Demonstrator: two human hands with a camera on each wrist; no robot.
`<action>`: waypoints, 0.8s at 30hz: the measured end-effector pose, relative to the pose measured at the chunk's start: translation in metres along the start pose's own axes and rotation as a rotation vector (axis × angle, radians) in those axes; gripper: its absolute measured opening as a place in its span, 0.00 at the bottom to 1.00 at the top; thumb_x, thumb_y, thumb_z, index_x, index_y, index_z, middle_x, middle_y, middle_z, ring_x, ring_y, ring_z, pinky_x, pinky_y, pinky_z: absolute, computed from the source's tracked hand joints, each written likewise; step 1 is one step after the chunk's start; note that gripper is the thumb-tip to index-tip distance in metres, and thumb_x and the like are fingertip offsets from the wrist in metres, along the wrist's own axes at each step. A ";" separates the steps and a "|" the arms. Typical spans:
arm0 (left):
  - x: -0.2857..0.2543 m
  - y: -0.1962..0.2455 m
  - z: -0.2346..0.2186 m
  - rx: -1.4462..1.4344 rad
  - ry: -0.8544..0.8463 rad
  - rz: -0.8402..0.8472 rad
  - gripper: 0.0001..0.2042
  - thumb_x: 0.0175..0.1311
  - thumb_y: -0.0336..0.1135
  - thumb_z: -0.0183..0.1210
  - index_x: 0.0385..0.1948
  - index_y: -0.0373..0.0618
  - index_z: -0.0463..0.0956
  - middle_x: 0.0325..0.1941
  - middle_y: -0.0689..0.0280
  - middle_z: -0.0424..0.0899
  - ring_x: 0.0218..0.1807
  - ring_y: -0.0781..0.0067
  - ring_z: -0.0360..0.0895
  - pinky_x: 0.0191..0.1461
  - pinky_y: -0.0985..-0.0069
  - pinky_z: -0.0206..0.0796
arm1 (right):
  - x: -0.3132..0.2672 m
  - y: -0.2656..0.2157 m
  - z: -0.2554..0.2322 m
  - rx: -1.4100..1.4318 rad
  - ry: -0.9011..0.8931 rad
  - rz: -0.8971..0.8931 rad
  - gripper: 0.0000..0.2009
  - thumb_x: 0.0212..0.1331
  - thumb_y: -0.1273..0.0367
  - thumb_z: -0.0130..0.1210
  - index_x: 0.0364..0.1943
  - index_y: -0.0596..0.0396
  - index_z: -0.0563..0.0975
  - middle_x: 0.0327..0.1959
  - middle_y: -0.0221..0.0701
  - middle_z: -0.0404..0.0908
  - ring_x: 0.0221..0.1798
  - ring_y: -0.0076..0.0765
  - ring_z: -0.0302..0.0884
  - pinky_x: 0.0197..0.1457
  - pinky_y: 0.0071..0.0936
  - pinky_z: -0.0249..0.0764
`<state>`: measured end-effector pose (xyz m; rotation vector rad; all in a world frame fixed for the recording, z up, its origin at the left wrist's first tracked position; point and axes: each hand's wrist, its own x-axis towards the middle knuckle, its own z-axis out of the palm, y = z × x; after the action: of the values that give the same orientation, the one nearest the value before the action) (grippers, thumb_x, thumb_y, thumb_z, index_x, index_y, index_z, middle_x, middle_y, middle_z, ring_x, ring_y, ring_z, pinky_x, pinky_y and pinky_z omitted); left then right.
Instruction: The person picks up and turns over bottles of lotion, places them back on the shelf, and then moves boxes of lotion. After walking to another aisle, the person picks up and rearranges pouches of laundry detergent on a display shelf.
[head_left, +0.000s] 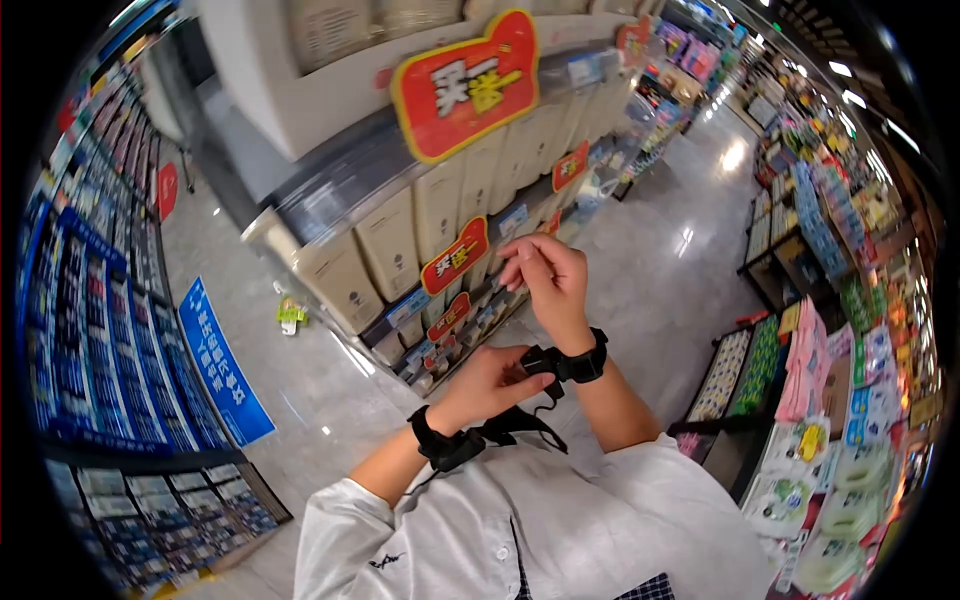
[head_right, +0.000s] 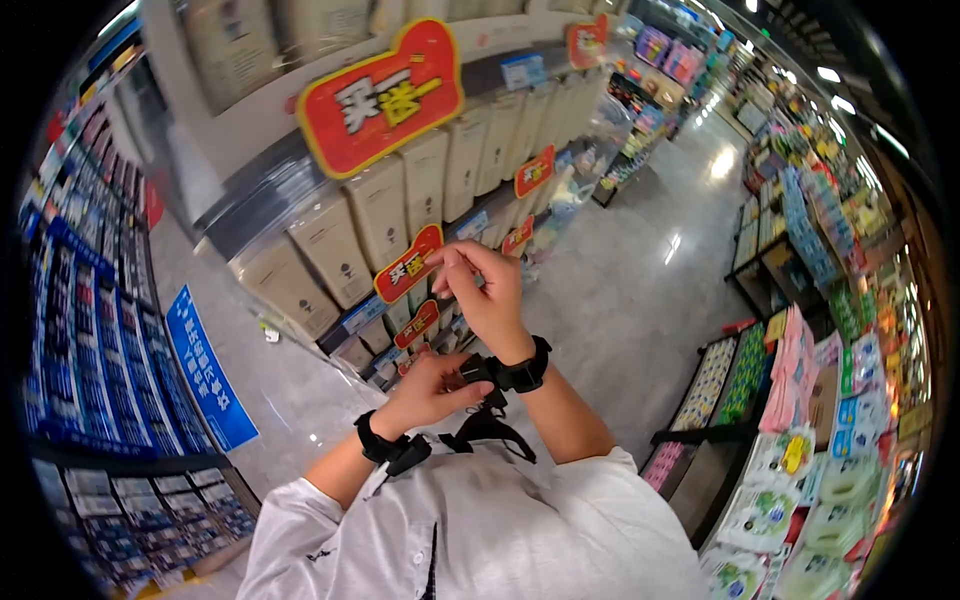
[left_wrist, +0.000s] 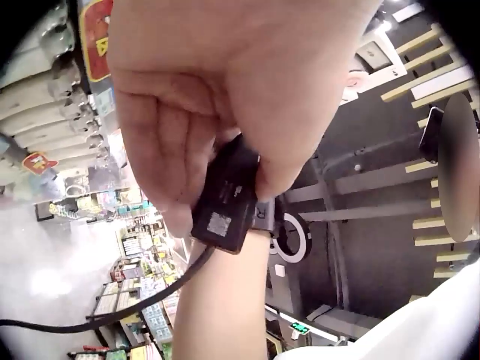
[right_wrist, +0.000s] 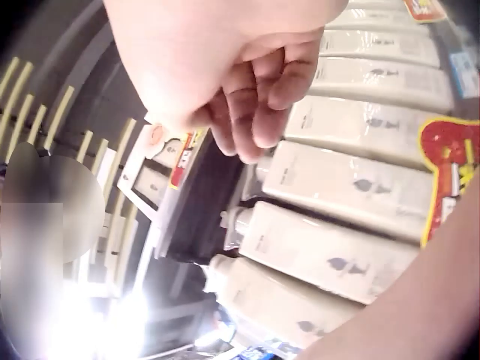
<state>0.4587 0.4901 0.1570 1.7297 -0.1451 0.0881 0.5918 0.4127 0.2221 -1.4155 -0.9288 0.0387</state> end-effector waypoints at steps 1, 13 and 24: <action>0.002 -0.004 0.004 -0.026 -0.041 -0.033 0.13 0.65 0.37 0.66 0.36 0.34 0.79 0.26 0.69 0.82 0.27 0.86 0.76 0.29 0.83 0.66 | -0.005 0.003 -0.005 0.070 0.007 0.041 0.11 0.71 0.70 0.49 0.38 0.64 0.80 0.24 0.29 0.82 0.28 0.19 0.79 0.32 0.18 0.75; 0.054 -0.019 0.079 -0.151 -0.083 -0.041 0.17 0.76 0.42 0.51 0.42 0.34 0.80 0.31 0.65 0.85 0.32 0.80 0.79 0.37 0.80 0.70 | -0.051 0.038 -0.112 -0.045 -0.047 0.100 0.08 0.69 0.72 0.52 0.39 0.61 0.82 0.24 0.28 0.83 0.27 0.18 0.78 0.31 0.18 0.74; 0.222 -0.002 0.232 -0.175 0.296 0.144 0.18 0.77 0.37 0.45 0.34 0.34 0.80 0.23 0.64 0.83 0.27 0.78 0.80 0.34 0.79 0.72 | -0.166 0.070 -0.314 -0.122 -0.588 0.382 0.21 0.63 0.61 0.61 0.57 0.54 0.75 0.42 0.33 0.84 0.40 0.28 0.80 0.44 0.27 0.77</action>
<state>0.6727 0.2513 0.1488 1.5117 -0.0571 0.4231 0.6938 0.0830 0.1149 -1.7170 -1.1304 0.7265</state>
